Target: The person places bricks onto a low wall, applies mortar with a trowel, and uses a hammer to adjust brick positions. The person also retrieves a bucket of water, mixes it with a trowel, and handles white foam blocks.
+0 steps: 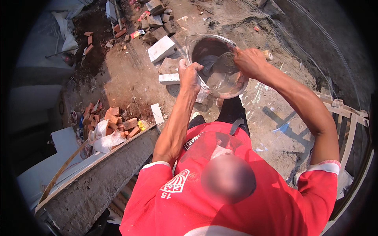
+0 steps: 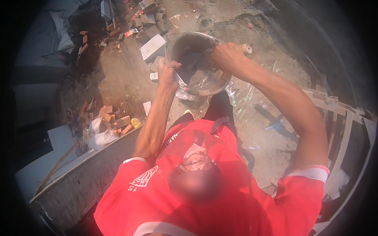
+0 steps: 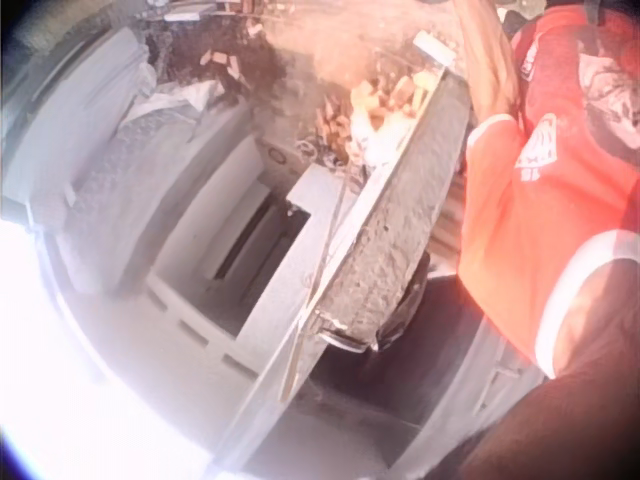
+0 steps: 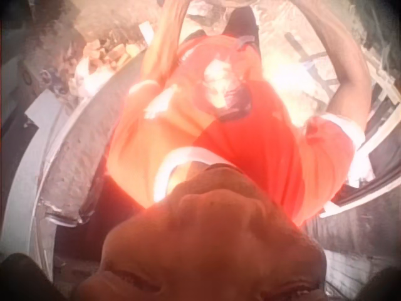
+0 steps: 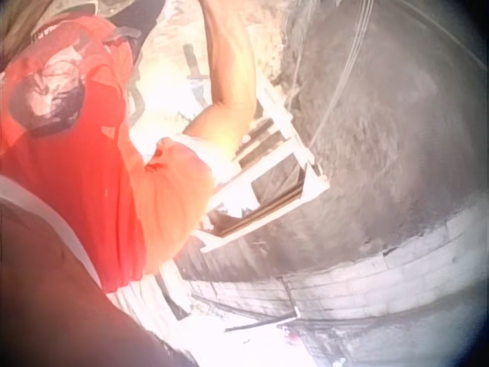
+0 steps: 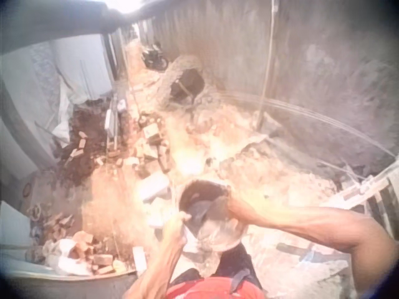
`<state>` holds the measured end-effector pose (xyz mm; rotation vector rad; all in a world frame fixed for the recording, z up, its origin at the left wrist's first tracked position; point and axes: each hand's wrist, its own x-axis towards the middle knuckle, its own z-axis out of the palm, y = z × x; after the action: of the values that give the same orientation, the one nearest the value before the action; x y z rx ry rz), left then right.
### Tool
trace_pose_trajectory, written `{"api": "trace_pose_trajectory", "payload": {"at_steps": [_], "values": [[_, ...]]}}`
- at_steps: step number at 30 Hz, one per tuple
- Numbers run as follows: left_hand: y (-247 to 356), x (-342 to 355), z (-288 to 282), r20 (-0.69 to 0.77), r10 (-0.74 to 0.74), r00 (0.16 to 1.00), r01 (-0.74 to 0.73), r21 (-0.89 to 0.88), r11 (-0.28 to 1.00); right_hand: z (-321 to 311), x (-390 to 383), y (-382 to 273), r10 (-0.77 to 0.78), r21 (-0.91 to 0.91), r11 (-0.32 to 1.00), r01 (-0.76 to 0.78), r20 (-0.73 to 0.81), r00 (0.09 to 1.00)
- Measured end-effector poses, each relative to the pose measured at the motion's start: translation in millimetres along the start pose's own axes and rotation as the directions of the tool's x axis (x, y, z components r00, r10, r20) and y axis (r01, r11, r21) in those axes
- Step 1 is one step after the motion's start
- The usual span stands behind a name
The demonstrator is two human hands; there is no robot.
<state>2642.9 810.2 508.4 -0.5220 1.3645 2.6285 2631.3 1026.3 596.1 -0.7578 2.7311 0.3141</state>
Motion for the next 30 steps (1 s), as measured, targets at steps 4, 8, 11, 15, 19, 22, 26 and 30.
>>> {"api": "trace_pose_trajectory", "payload": {"at_steps": [4, 8, 11, 15, 19, 22, 26, 30], "values": [[-10, 67, 43, -0.009, 0.033, 0.999, -0.033, 0.01, 0.999, 15, 57, 50, -0.084, -0.068, 0.995, 0.074, -0.177, 0.981], [-32, 143, 81, -0.053, 0.107, 0.993, -0.104, 0.052, 0.993, 28, 92, 140, -0.274, -0.138, 0.958, 0.252, -0.177, 0.945], [-55, 195, 111, -0.035, 0.121, 0.992, -0.12, 0.034, 0.992, 21, 146, 219, -0.159, -0.22, 0.968, 0.118, -0.176, 0.971], [-72, 250, 159, -0.1, 0.086, 0.991, -0.09, -0.041, 0.995, 23, 187, 267, -0.276, -0.115, 0.959, 0.259, -0.16, 0.948], [-63, 294, 193, -0.14, 0.124, 0.982, -0.128, -0.019, 0.992, 12, 205, 324, -0.293, -0.151, 0.943, 0.296, 0.04, 0.955], [-64, 331, 216, -0.134, 0.118, 0.984, -0.124, -0.037, 0.992, 5, 254, 357, -0.164, -0.148, 0.978, 0.149, -0.094, 0.982], [-60, 393, 231, -0.167, 0.111, 0.98, -0.121, -0.052, 0.991, 19, 295, 372, -0.305, -0.15, 0.945, 0.29, -0.09, 0.948], [-48, 469, 227, -0.127, 0.086, 0.988, -0.09, -0.027, 0.996, 19, 347, 417, -0.221, -0.113, 0.972, 0.206, -0.148, 0.964]]}}
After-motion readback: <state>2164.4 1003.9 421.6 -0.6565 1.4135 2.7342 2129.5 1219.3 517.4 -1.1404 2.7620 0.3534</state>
